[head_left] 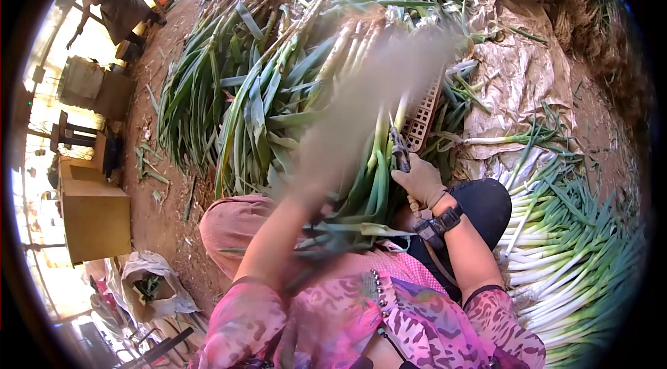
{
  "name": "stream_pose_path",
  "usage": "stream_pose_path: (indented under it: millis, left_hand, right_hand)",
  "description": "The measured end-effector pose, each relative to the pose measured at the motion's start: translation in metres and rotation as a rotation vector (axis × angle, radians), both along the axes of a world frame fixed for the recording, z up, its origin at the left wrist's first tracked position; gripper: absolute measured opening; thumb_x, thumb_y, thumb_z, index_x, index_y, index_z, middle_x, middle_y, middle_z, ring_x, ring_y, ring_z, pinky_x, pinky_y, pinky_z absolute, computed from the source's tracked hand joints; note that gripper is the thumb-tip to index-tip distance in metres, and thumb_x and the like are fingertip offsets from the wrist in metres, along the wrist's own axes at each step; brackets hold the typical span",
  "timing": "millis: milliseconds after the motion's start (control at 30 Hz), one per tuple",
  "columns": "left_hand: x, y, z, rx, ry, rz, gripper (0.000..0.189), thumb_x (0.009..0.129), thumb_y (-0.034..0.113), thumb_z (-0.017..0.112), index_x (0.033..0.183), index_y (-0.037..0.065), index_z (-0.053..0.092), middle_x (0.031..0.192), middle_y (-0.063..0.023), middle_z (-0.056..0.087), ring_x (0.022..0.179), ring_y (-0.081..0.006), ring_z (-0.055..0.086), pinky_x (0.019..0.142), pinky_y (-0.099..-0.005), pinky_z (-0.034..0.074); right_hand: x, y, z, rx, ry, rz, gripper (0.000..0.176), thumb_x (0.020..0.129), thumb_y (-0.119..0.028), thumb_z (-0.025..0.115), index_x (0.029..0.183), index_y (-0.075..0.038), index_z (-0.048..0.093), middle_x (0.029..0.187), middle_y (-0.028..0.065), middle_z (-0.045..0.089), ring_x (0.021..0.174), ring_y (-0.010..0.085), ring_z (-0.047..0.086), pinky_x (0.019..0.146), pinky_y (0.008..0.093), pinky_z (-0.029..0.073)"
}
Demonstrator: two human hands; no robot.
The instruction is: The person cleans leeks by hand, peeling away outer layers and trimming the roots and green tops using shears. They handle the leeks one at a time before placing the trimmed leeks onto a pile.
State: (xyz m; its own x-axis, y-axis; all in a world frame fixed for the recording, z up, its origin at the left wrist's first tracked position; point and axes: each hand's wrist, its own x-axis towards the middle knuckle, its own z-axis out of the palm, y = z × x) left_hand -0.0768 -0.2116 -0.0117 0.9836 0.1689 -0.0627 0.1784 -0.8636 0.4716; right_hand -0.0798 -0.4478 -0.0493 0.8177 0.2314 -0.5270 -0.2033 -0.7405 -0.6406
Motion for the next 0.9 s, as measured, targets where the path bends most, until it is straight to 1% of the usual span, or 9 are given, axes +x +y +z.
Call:
stream_pose_path:
  millis: [33, 67, 100, 167, 200, 300, 467, 567, 900]
  left_hand:
    - [0.007, -0.004, 0.019, 0.084, 0.076, 0.06, 0.053, 0.086, 0.05, 0.07, 0.118, 0.008, 0.066, 0.122, -0.018, 0.064, 0.115, -0.0355, 0.062, 0.096, -0.045, 0.05]
    - [0.009, -0.003, 0.018, 0.086, 0.107, 0.05, 0.054, 0.085, 0.049, 0.071, 0.119, 0.008, 0.066, 0.122, -0.0189, 0.065, 0.116, -0.0355, 0.062, 0.097, -0.0449, 0.05]
    - [0.009, -0.002, 0.014, 0.087, 0.139, 0.036, 0.055, 0.084, 0.049, 0.071, 0.12, 0.008, 0.065, 0.123, -0.0198, 0.065, 0.117, -0.0355, 0.062, 0.097, -0.0449, 0.05]
    - [0.02, 0.006, -0.016, 0.073, 0.231, 0.043, 0.058, 0.082, 0.048, 0.072, 0.122, 0.007, 0.064, 0.123, -0.0215, 0.066, 0.117, -0.0356, 0.063, 0.098, -0.0448, 0.05]
    - [0.034, 0.018, -0.054, 0.055, 0.292, 0.068, 0.06, 0.08, 0.048, 0.072, 0.122, 0.007, 0.064, 0.122, -0.0225, 0.067, 0.117, -0.0358, 0.063, 0.098, -0.0448, 0.05]
    - [0.042, 0.018, -0.057, 0.057, 0.375, 0.0, 0.064, 0.076, 0.05, 0.072, 0.121, 0.005, 0.064, 0.116, -0.023, 0.069, 0.111, -0.0373, 0.066, 0.097, -0.0448, 0.05]
    - [0.027, -0.008, -0.012, 0.042, 0.386, -0.116, 0.055, 0.08, 0.05, 0.072, 0.11, 0.005, 0.068, 0.109, -0.0215, 0.071, 0.105, -0.0388, 0.067, 0.092, -0.046, 0.051]
    - [0.031, -0.014, -0.015, 0.032, 0.385, -0.129, 0.051, 0.081, 0.049, 0.072, 0.105, 0.004, 0.07, 0.105, -0.0206, 0.072, 0.104, -0.0378, 0.068, 0.091, -0.0455, 0.051]
    - [0.012, -0.019, -0.032, -0.071, 0.391, -0.114, 0.051, 0.084, 0.049, 0.068, 0.109, 0.005, 0.07, 0.103, -0.0185, 0.073, 0.104, -0.0341, 0.069, 0.092, -0.0434, 0.051]
  right_hand:
    - [-0.004, 0.005, 0.01, 0.044, 0.074, -0.025, 0.049, 0.083, -0.042, 0.068, 0.106, 0.0, 0.059, 0.092, 0.0271, 0.07, 0.091, 0.0436, 0.068, 0.083, 0.0513, 0.053]
    - [-0.012, 0.007, 0.006, 0.025, -0.087, 0.099, 0.048, 0.083, -0.043, 0.067, 0.106, -0.001, 0.058, 0.092, 0.0261, 0.069, 0.09, 0.0433, 0.068, 0.082, 0.0512, 0.052]
    - [-0.023, 0.013, -0.001, 0.02, -0.24, 0.194, 0.048, 0.083, -0.043, 0.066, 0.107, -0.002, 0.057, 0.092, 0.0256, 0.069, 0.09, 0.0436, 0.068, 0.082, 0.0512, 0.052]
    - [-0.041, 0.024, -0.007, 0.05, -0.268, 0.229, 0.046, 0.084, -0.037, 0.068, 0.113, -0.003, 0.057, 0.09, 0.0251, 0.068, 0.087, 0.0447, 0.066, 0.079, 0.0489, 0.052]
    - [-0.043, 0.026, -0.001, 0.061, -0.244, 0.148, 0.045, 0.084, -0.038, 0.068, 0.111, -0.003, 0.058, 0.089, 0.0255, 0.068, 0.087, 0.0454, 0.066, 0.078, 0.0501, 0.052]
    - [-0.04, 0.018, 0.002, 0.022, -0.154, -0.018, 0.046, 0.084, -0.037, 0.068, 0.112, -0.003, 0.058, 0.088, 0.0256, 0.068, 0.087, 0.0457, 0.065, 0.078, 0.0512, 0.051]
    - [-0.077, 0.009, 0.021, 0.018, -0.31, 0.134, 0.048, 0.086, -0.044, 0.065, 0.108, -0.002, 0.055, 0.094, 0.0273, 0.068, 0.088, 0.0456, 0.066, 0.078, 0.0529, 0.053]
    - [-0.082, 0.006, 0.024, 0.014, -0.289, 0.134, 0.048, 0.087, -0.045, 0.064, 0.108, -0.002, 0.056, 0.094, 0.0273, 0.068, 0.088, 0.0458, 0.066, 0.078, 0.0529, 0.053]
    - [0.044, 0.033, -0.012, -0.152, -0.299, -0.016, 0.051, 0.083, -0.043, 0.065, 0.107, 0.002, 0.061, 0.097, 0.0267, 0.071, 0.095, 0.0432, 0.068, 0.086, 0.0489, 0.054]
